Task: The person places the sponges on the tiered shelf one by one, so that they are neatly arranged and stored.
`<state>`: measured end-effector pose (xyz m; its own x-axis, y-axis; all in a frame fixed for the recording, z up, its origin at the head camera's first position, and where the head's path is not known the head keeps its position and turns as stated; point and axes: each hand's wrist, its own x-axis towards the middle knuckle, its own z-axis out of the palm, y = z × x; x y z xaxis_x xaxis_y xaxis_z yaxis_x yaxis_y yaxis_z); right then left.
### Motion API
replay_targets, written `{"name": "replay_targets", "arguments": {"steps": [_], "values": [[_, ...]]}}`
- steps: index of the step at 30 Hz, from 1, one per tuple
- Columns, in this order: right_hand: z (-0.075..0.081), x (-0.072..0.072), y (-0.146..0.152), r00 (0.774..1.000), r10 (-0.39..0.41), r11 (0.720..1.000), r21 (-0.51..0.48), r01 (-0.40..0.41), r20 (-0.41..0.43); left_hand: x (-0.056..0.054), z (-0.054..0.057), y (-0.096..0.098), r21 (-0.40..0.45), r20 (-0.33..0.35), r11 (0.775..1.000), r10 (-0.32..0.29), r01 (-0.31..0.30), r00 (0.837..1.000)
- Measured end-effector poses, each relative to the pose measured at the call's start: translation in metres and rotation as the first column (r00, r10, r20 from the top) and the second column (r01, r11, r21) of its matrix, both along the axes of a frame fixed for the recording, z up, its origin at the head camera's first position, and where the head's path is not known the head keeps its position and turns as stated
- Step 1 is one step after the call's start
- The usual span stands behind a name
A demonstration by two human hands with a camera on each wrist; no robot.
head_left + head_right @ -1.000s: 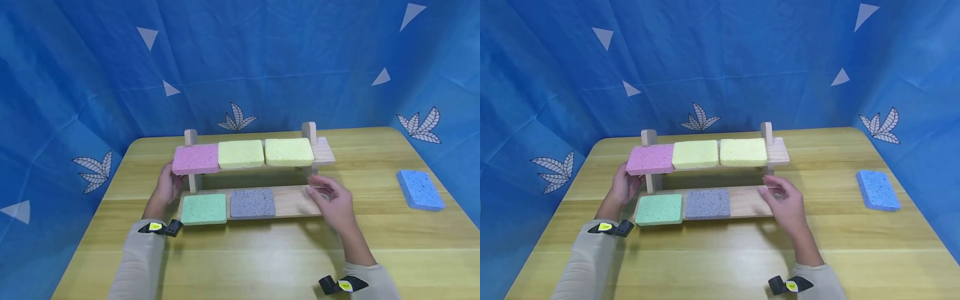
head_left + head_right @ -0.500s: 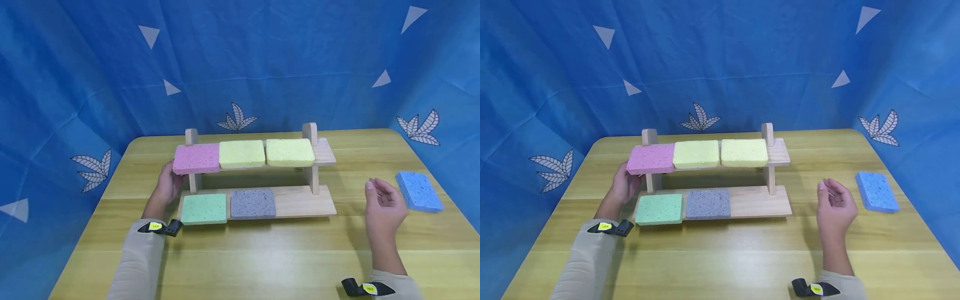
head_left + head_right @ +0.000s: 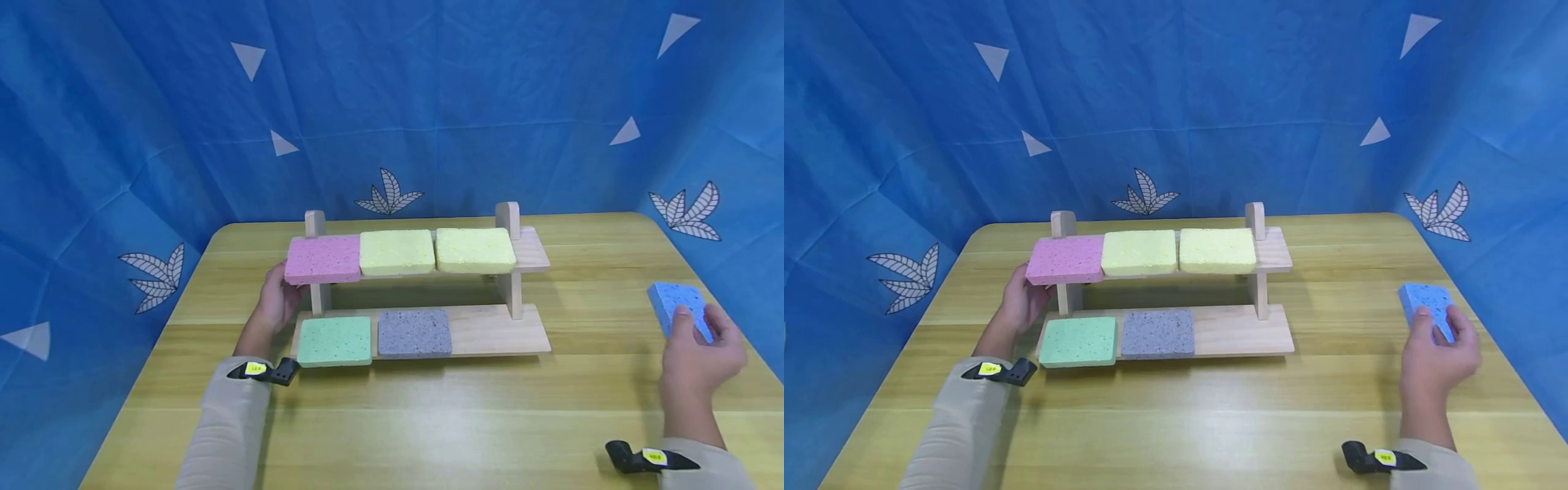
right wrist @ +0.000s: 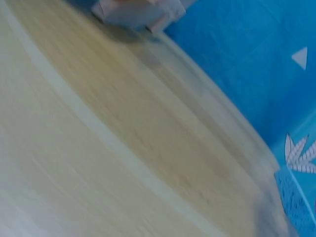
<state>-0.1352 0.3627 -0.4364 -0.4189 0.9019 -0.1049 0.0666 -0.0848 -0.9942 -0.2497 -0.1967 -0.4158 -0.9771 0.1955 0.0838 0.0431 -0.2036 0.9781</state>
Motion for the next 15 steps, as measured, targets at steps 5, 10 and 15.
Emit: {"name": "replay_targets", "arguments": {"steps": [5,10,15], "values": [[-0.011,0.004,0.014,0.986,0.007,0.997,0.069,-0.019,0.169,0.0,0.0,0.001,-0.024,-0.007,1.0,-0.015,0.015,1.0],[-0.029,0.007,0.019,0.934,0.031,0.96,0.251,-0.127,0.355,0.0,0.001,0.001,-0.03,0.002,1.0,-0.01,0.01,1.0],[-0.035,0.004,0.022,0.87,0.1,0.931,0.265,-0.253,0.482,0.001,0.001,0.001,-0.027,0.001,1.0,-0.003,0.003,1.0]]}}
